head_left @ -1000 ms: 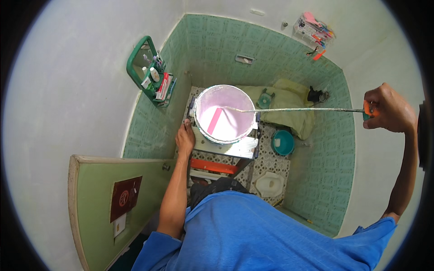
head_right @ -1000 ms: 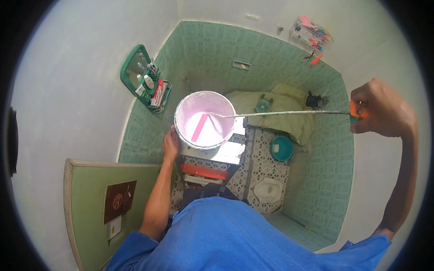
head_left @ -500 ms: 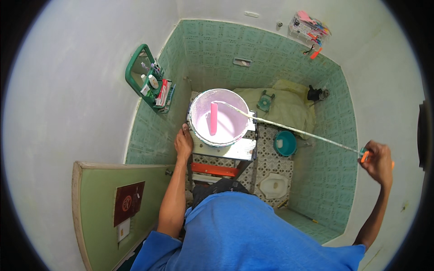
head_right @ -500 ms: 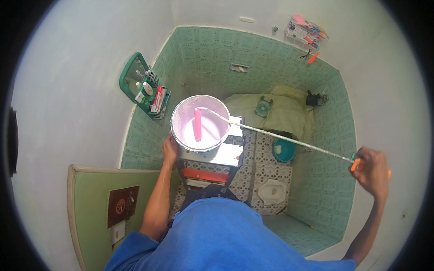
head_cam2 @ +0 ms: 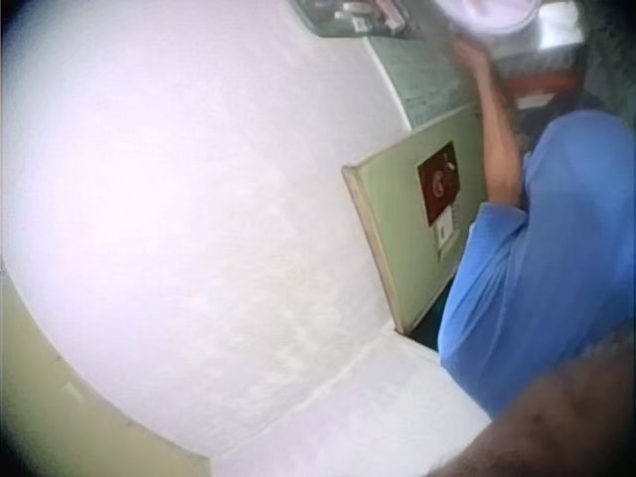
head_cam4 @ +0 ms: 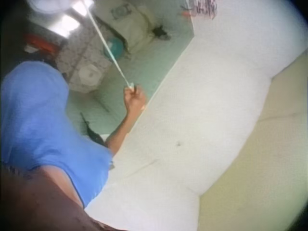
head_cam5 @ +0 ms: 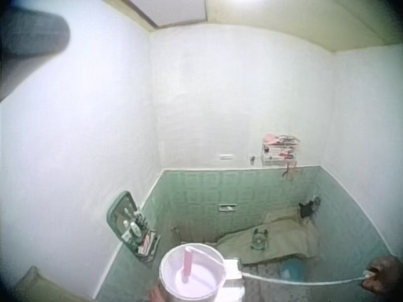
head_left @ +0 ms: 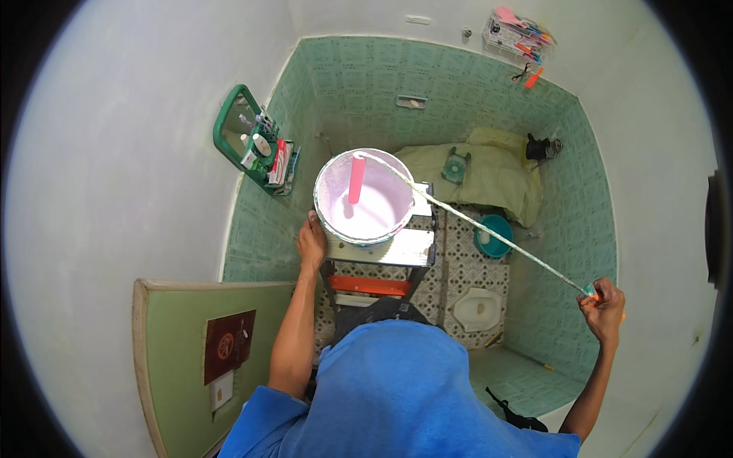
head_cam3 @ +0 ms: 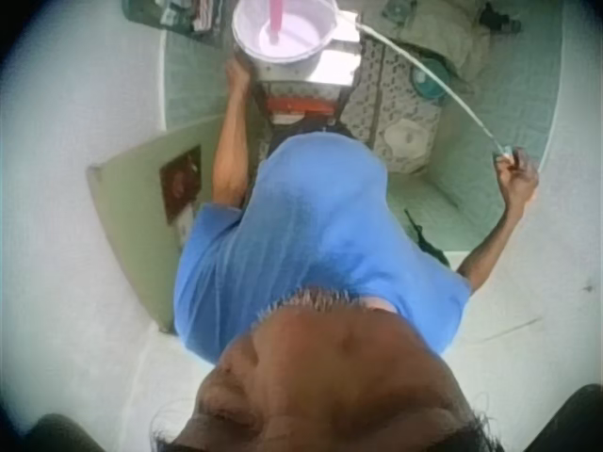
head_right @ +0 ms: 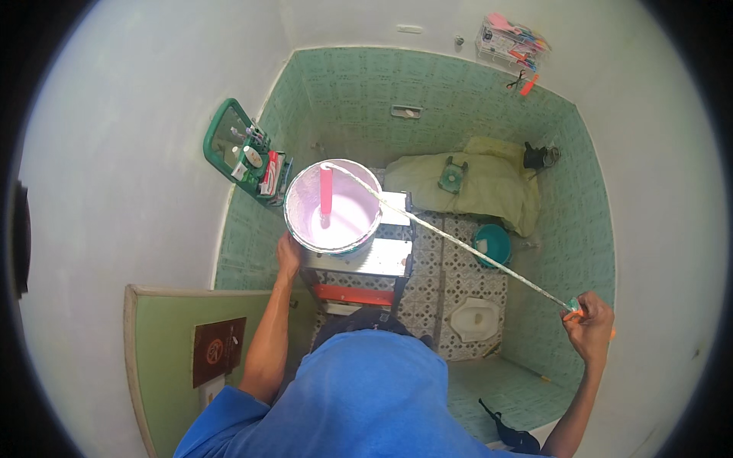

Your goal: The person paints a bathroom wall using a pink roller attached to an extension pole. They repeatedly dip the roller into a bucket of white paint and apply it to the upper wall area above green tiles, working around a door frame and wall-mounted shelf.

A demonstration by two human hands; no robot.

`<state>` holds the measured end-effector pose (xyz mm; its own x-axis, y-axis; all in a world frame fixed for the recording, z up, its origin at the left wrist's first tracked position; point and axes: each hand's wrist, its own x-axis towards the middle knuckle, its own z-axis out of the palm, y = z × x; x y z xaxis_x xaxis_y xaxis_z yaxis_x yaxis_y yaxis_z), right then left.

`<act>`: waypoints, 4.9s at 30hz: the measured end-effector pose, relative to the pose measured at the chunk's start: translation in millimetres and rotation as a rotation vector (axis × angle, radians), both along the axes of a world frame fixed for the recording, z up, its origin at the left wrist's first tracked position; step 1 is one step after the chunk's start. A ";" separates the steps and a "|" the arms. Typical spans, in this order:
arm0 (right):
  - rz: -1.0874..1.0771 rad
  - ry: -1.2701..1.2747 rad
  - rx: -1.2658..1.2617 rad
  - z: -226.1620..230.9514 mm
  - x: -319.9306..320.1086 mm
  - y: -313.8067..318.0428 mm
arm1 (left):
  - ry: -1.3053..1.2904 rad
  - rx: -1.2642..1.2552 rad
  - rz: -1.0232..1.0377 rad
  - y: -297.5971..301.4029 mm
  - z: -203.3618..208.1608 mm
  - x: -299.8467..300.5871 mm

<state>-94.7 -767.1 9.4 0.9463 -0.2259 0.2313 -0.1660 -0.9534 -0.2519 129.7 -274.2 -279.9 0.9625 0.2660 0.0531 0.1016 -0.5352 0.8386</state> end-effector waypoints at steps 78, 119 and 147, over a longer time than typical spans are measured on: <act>-0.111 0.283 0.877 -125.6 -71.6 12.2 | 0.108 -0.043 -0.055 7.3 -5.6 2.2; -0.048 0.461 1.116 -197.0 -66.1 44.0 | 0.306 -0.188 0.082 9.1 -13.8 -1.5; 1.434 0.710 1.377 -69.0 105.7 486.0 | -0.231 -0.255 0.381 21.1 152.3 -258.8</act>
